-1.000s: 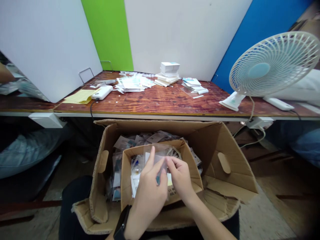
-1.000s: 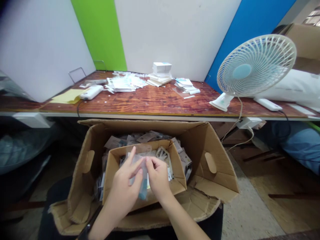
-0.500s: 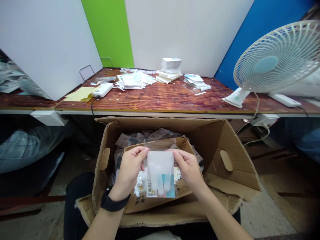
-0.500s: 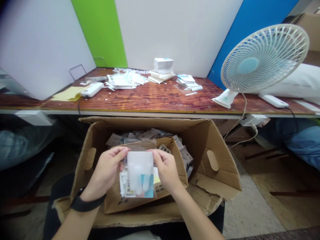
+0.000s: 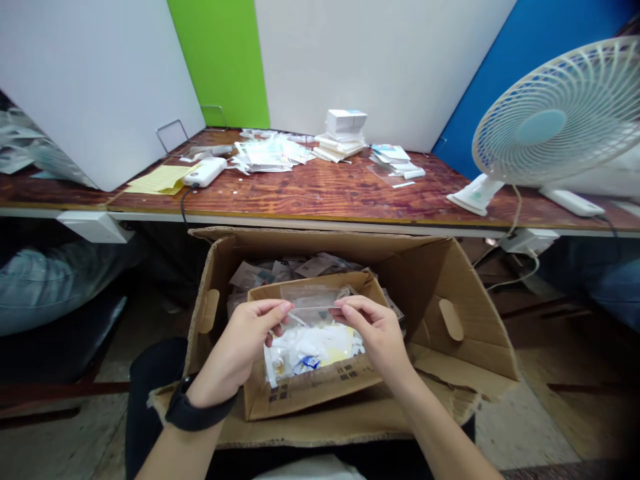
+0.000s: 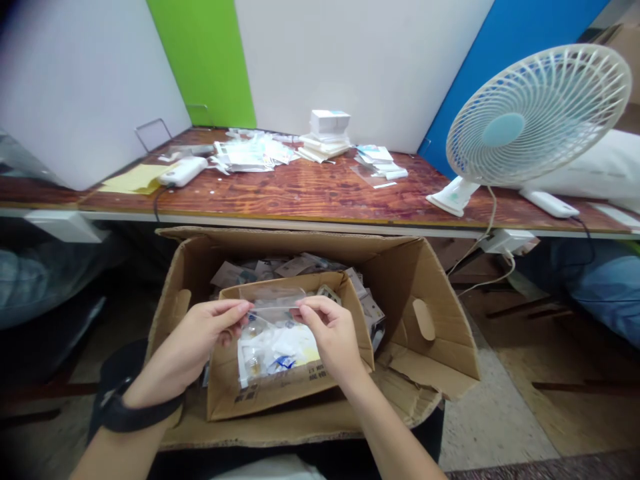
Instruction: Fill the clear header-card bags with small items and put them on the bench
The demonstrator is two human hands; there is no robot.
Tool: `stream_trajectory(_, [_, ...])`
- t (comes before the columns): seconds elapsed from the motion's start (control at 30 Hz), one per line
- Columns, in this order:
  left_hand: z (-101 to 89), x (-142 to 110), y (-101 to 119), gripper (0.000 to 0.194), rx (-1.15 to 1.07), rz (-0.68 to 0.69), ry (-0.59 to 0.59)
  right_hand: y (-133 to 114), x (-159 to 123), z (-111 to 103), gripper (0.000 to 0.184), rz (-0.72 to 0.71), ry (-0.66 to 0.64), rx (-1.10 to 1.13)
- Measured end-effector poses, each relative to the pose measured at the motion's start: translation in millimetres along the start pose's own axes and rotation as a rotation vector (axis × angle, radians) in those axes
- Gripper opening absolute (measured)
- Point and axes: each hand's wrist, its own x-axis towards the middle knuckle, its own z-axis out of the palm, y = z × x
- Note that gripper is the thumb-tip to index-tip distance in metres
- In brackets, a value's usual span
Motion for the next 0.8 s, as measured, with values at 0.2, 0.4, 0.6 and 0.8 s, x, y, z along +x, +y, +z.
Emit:
stream_trajectory(0.2, [3.9,-16.9,-2.7,0.024,-0.249,0.002,-0.03,-6.6,-9.9,3.3,0.008,-0.228,0.06,-0.171])
stream_trajectory(0.4, [22.0,9.6,-28.2,0.021,-0.406,0.021,0.155,19.2,9.5,4.2,0.012,-0.194,0.125,-0.256])
stream_trajectory(0.6, [31.8,26.6,-47.6,0.015,-0.412,-0.039,0.25,46.0,22.4,2.4,0.015,0.082,0.158,-0.133])
stream_trajectory(0.8, [34.2,26.9,-58.8,0.01,-0.478,-0.075,0.282,56.2,20.4,6.0,0.024,0.265,0.134,0.029])
